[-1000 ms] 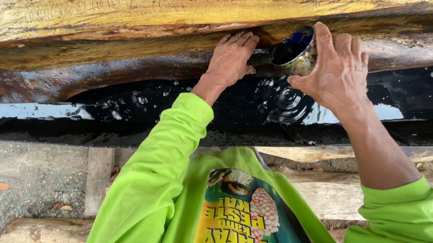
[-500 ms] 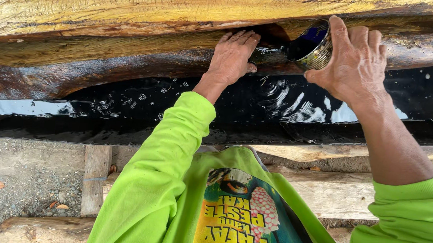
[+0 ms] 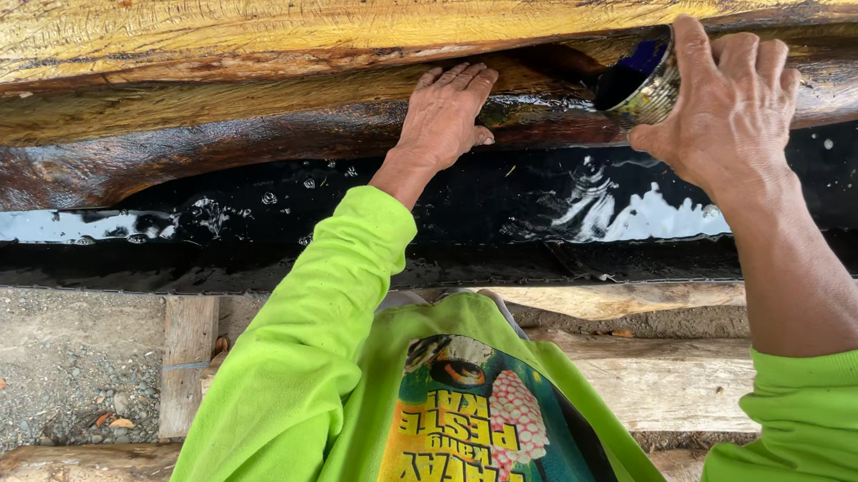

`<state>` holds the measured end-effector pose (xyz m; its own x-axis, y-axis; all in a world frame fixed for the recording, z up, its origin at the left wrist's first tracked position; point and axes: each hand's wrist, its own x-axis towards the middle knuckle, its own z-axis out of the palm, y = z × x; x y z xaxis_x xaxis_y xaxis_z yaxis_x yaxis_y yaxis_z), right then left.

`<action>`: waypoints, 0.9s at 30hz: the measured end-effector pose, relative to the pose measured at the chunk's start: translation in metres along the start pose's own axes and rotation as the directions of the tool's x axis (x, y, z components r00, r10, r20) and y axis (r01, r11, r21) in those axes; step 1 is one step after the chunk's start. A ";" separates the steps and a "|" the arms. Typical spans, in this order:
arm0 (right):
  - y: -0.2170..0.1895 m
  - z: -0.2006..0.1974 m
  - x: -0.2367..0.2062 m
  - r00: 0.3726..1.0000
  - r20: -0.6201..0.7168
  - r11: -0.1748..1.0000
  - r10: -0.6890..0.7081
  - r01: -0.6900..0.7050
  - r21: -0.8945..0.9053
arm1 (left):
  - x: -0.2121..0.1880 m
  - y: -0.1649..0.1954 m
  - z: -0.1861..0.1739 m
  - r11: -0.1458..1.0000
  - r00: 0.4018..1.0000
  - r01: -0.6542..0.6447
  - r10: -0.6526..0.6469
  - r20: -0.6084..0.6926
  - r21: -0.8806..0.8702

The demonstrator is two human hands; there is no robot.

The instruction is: The person pours a dark liquid from a metal cup along the edge of a large wooden slab set in a black trough, moving gradually along its length, and spreads the liquid over the wood surface with their free hand.

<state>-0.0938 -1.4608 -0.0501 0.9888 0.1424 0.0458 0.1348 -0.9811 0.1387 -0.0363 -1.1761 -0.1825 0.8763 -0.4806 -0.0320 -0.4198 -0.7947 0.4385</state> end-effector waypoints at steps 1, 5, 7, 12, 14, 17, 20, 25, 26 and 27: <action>-0.003 -0.001 0.002 0.999 0.035 1.000 0.019 -0.019 0.001 | 0.000 0.000 0.000 1.000 1.000 -0.004 0.004 -0.008 0.000; -0.021 -0.002 0.013 0.998 0.056 1.000 0.014 -0.014 -0.007 | 0.001 -0.001 0.002 1.000 0.999 -0.015 0.015 -0.032 -0.003; -0.031 -0.002 0.016 1.000 0.015 1.000 -0.028 0.028 -0.015 | 0.001 -0.002 0.002 1.000 0.999 -0.010 0.010 -0.035 -0.005; -0.052 -0.003 0.023 0.995 -0.013 0.994 -0.104 0.103 -0.041 | 0.003 -0.001 -0.001 0.999 0.999 0.031 -0.031 -0.019 -0.027; -0.055 -0.005 0.023 0.991 -0.042 0.991 -0.124 0.122 -0.060 | 0.003 0.000 -0.003 0.999 0.999 0.044 -0.044 0.002 -0.017; -0.052 -0.008 0.021 0.992 -0.045 0.992 -0.117 0.115 -0.054 | 0.002 0.000 -0.004 0.999 0.999 0.041 -0.041 0.002 -0.007; -0.040 -0.011 0.013 0.999 0.030 0.998 -0.040 0.042 -0.050 | 0.002 0.000 -0.005 0.999 0.999 0.033 -0.033 -0.004 -0.007; -0.010 -0.009 -0.022 0.995 0.066 0.997 0.072 -0.072 0.000 | 0.005 0.001 0.001 0.999 0.999 0.043 -0.043 0.015 0.000; -0.004 -0.007 -0.031 0.994 0.073 0.995 0.086 -0.090 0.046 | 0.005 0.001 0.002 0.999 0.999 0.047 -0.047 0.020 0.002; -0.001 -0.003 -0.040 0.992 0.081 0.990 0.100 -0.107 0.091 | 0.005 0.001 0.004 0.999 0.998 0.051 -0.051 0.024 0.004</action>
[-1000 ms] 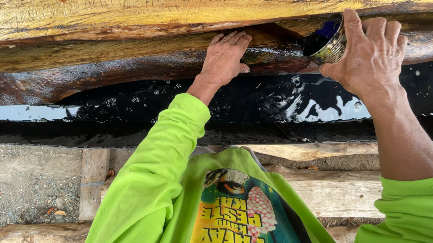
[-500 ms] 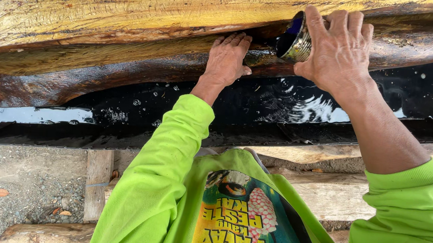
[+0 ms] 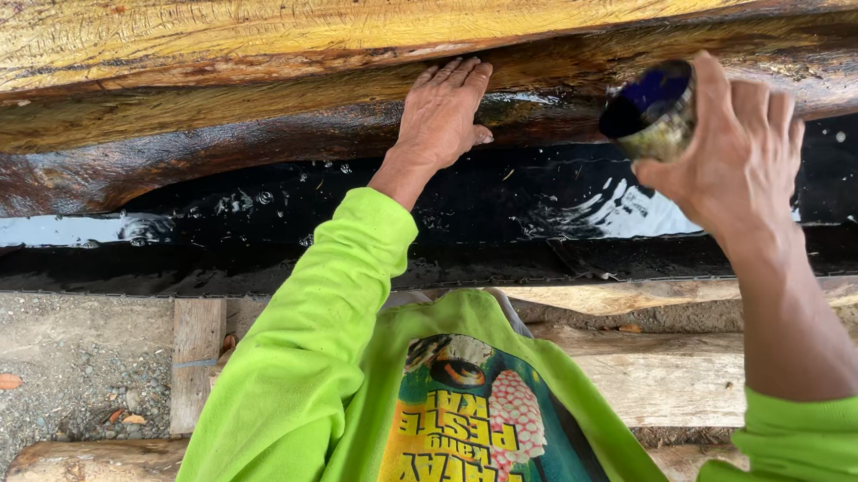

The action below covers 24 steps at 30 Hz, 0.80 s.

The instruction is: The person pours a dark liquid from a metal cup along the edge of a large wooden slab set in a black trough, moving gradually along its length, and spreads the liquid over the wood surface with their free hand.

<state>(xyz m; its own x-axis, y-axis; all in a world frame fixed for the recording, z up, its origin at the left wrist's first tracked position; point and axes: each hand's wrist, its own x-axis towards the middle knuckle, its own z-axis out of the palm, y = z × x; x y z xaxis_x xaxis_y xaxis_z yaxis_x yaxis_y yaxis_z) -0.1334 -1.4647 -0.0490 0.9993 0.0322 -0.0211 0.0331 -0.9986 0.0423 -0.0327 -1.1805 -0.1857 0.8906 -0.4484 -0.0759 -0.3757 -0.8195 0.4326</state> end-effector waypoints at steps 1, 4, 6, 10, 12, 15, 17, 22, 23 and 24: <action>0.002 0.006 -0.007 0.997 0.057 0.999 0.046 -0.048 0.023 | 0.000 -0.001 0.001 1.000 1.000 0.000 0.000 0.005 0.004; 0.001 0.032 -0.028 0.976 0.201 0.995 0.088 -0.097 0.035 | 0.001 -0.003 0.004 1.000 1.000 -0.005 0.005 0.007 0.014; -0.007 0.056 -0.032 0.946 0.324 0.999 0.024 -0.016 -0.028 | 0.002 -0.004 0.004 1.000 1.000 -0.017 0.018 -0.006 0.016; -0.028 0.109 -0.016 0.874 0.480 0.990 -0.074 0.121 -0.069 | 0.001 -0.003 0.002 1.000 1.000 0.005 -0.006 0.025 0.022; -0.037 0.133 -0.007 0.867 0.483 0.974 -0.123 0.198 -0.108 | -0.001 -0.003 0.000 1.000 1.000 0.006 -0.006 0.024 0.023; -0.052 0.166 0.011 0.870 0.451 0.932 -0.201 0.311 -0.185 | -0.003 -0.003 -0.003 0.999 1.000 -0.012 0.012 -0.002 0.050; -0.059 0.182 0.016 0.863 0.452 0.912 -0.223 0.349 -0.216 | -0.002 -0.002 -0.005 0.999 1.000 -0.001 0.000 0.012 0.044; -0.074 0.198 0.011 0.882 0.342 0.901 -0.324 0.398 -0.173 | -0.004 0.001 -0.007 0.999 0.999 0.023 -0.024 0.022 0.039; -0.078 0.196 0.011 0.875 0.347 0.906 -0.336 0.401 -0.133 | -0.004 0.001 -0.007 0.999 1.000 0.024 -0.024 0.018 0.038; -0.081 0.193 0.010 0.886 0.319 0.925 -0.336 0.375 -0.066 | -0.005 0.001 -0.008 0.999 1.000 0.023 -0.023 0.014 0.035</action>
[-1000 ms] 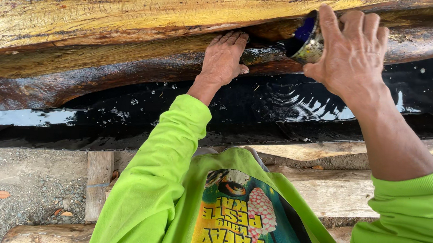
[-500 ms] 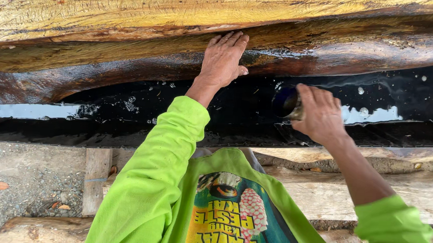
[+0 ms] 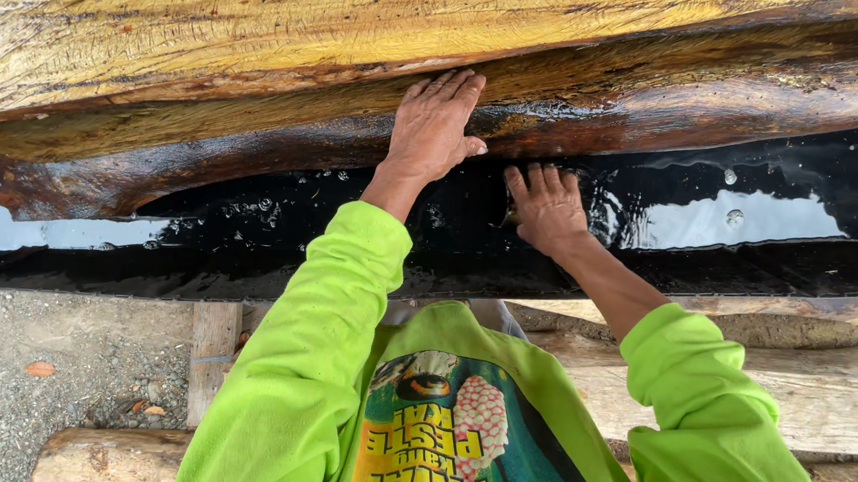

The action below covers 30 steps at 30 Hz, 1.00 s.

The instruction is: The person pours a dark liquid from a metal cup along the edge of a large wooden slab set in a black trough, moving gradually along its length, and spreads the liquid over the wood surface with their free hand.

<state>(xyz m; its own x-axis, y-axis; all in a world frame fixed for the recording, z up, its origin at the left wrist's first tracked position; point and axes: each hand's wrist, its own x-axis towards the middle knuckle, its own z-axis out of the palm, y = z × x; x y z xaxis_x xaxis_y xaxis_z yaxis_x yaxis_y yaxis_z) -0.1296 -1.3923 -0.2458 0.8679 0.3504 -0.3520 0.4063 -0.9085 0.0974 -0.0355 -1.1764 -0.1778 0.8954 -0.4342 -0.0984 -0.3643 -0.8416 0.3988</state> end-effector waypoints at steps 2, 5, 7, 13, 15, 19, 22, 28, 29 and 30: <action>-0.004 -0.008 -0.005 0.998 -0.051 0.989 0.022 -0.014 0.148 | -0.001 0.000 0.000 1.000 1.000 -0.005 0.005 0.007 0.010; -0.001 -0.024 -0.019 0.992 0.000 0.876 0.123 -0.109 0.469 | 0.000 0.000 0.000 1.000 1.000 0.000 0.000 0.014 0.024; 0.004 -0.033 -0.035 0.987 -0.048 0.831 0.151 -0.101 0.547 | 0.001 0.001 0.001 0.999 1.000 0.006 -0.007 0.024 0.032; 0.043 -0.059 -0.079 0.946 -0.050 0.760 0.321 -0.226 0.609 | 0.012 0.006 0.009 0.995 0.998 -0.060 0.057 0.035 0.075; 0.057 -0.070 -0.093 0.935 -0.091 0.805 0.344 -0.244 0.541 | 0.021 0.014 0.015 0.991 0.995 -0.088 0.083 0.051 0.102; 0.101 -0.104 -0.111 0.888 -0.138 0.823 0.438 -0.334 0.460 | 0.047 0.042 0.030 0.986 0.992 -0.123 0.118 0.054 0.114; 0.124 -0.126 -0.110 0.869 -0.229 0.860 0.439 -0.332 0.388 | 0.059 0.066 0.034 0.984 0.988 -0.147 0.142 0.055 0.097; 0.141 -0.145 -0.096 0.859 -0.235 0.870 0.454 -0.371 0.324 | 0.067 0.095 0.026 0.992 0.991 -0.128 0.127 0.042 0.008; 0.144 -0.144 -0.093 0.862 -0.214 0.868 0.460 -0.386 0.311 | 0.067 0.096 0.025 0.993 0.992 -0.117 0.118 0.034 -0.023; 0.146 -0.143 -0.091 0.863 -0.233 0.879 0.448 -0.376 0.295 | 0.067 0.097 0.024 0.993 0.994 -0.105 0.107 0.025 -0.053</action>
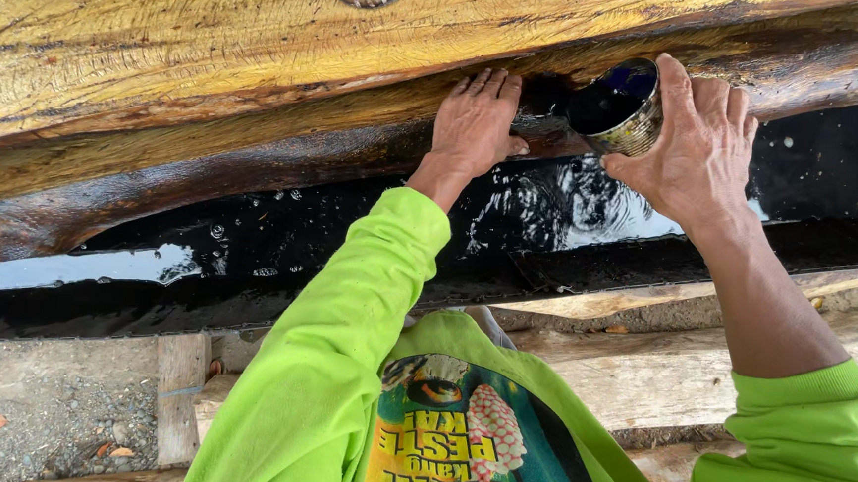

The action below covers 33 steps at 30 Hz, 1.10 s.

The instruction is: The person pours a dark liquid from a metal cup along the edge of a large wooden slab set in a black trough, moving gradually along its length, and spreads the liquid over the wood surface with their free hand.

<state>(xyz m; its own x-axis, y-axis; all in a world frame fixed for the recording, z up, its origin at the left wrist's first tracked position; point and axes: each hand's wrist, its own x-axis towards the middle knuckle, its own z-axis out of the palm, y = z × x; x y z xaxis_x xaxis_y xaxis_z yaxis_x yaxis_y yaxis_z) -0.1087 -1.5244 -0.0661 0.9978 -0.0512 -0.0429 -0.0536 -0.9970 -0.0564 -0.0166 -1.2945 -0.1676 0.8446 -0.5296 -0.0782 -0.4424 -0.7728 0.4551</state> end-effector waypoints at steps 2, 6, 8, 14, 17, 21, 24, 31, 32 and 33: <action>0.001 0.007 0.004 0.999 -0.027 0.999 -0.047 0.046 -0.022 | -0.001 -0.001 0.000 1.000 1.000 -0.003 0.003 -0.003 0.008; 0.003 0.016 0.007 0.991 -0.050 0.989 -0.127 0.122 -0.083 | 0.000 -0.004 0.000 1.000 1.000 -0.003 0.003 0.030 0.007; 0.004 0.016 0.009 0.993 -0.045 0.991 -0.113 0.109 -0.075 | 0.001 -0.004 0.000 1.000 1.000 -0.004 0.004 0.020 0.010; -0.002 0.009 0.017 0.986 -0.077 0.987 -0.146 0.141 -0.077 | 0.000 -0.003 -0.004 1.000 0.999 0.011 -0.011 0.033 0.007; 0.002 0.003 0.022 0.990 -0.059 0.989 -0.129 0.124 -0.081 | -0.001 -0.003 -0.007 1.000 0.999 0.021 -0.021 0.044 0.003; 0.013 -0.001 0.026 0.990 -0.080 0.987 -0.117 0.107 -0.121 | -0.002 -0.002 -0.009 1.000 0.999 0.018 -0.018 0.026 -0.006; 0.024 -0.003 0.026 0.989 -0.098 0.985 -0.111 0.096 -0.145 | -0.002 -0.001 -0.009 1.000 0.999 0.017 -0.017 0.031 -0.005; 0.040 -0.002 0.020 0.974 -0.167 0.963 -0.156 0.112 -0.246 | -0.001 -0.002 -0.006 1.000 0.999 0.026 -0.026 0.028 -0.002; 0.041 -0.002 0.020 0.973 -0.170 0.963 -0.154 0.110 -0.246 | 0.000 -0.002 -0.005 1.000 0.999 0.025 -0.025 0.024 -0.004; 0.040 -0.002 0.020 0.972 -0.176 0.966 -0.153 0.110 -0.233 | -0.001 -0.002 -0.005 1.000 0.999 0.024 -0.024 0.021 -0.006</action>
<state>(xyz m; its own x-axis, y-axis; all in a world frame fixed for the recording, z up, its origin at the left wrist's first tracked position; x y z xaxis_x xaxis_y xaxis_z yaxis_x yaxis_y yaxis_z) -0.0908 -1.5658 -0.0672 0.9855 0.0924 0.1424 0.0672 -0.9827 0.1728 -0.0145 -1.2907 -0.1642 0.8486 -0.5180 -0.1077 -0.4198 -0.7831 0.4588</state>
